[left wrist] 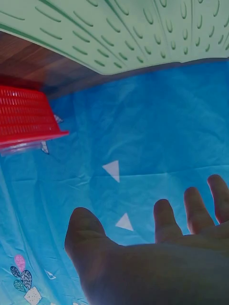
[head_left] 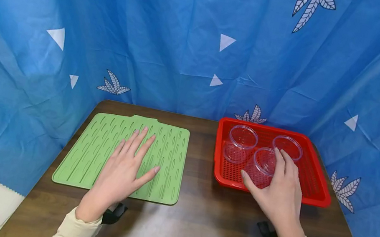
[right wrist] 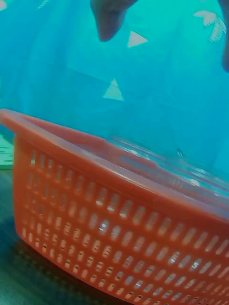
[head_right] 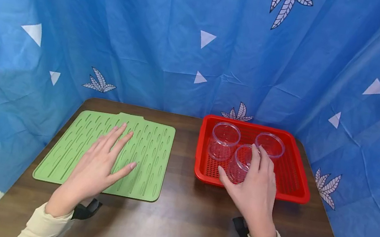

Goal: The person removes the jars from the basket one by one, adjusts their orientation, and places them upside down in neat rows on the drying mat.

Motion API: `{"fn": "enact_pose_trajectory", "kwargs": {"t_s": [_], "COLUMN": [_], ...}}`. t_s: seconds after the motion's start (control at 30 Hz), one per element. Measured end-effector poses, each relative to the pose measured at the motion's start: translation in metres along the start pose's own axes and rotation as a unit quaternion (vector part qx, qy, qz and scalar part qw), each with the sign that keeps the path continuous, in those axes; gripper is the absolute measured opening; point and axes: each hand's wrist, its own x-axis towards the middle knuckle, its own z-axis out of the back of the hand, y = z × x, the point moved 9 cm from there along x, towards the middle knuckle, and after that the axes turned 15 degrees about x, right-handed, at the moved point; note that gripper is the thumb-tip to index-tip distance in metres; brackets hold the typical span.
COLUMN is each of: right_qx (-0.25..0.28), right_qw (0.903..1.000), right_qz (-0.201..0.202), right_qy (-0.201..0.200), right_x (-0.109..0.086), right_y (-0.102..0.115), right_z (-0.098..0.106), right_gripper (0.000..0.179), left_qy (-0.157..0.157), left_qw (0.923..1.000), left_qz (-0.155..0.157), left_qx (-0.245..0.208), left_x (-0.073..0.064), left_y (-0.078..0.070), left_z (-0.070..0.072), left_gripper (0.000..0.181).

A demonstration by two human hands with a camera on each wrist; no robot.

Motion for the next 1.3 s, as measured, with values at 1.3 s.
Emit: {"fn": "enact_pose_trajectory", "kwargs": {"t_s": [1.3], "right_qx": [0.091], "right_qw": [0.9382], "right_qz": [-0.305], "right_qy": [0.136], "right_x": [0.007], "right_y": [-0.119], "right_z": [-0.037], "right_gripper": [0.112], "left_qy": [-0.010], "left_qw": [0.9996], "left_qz": [0.007], "left_qx": [-0.023], "left_x": [0.001], "left_y": [0.009], "left_z": [-0.004], "left_gripper": [0.082]}}
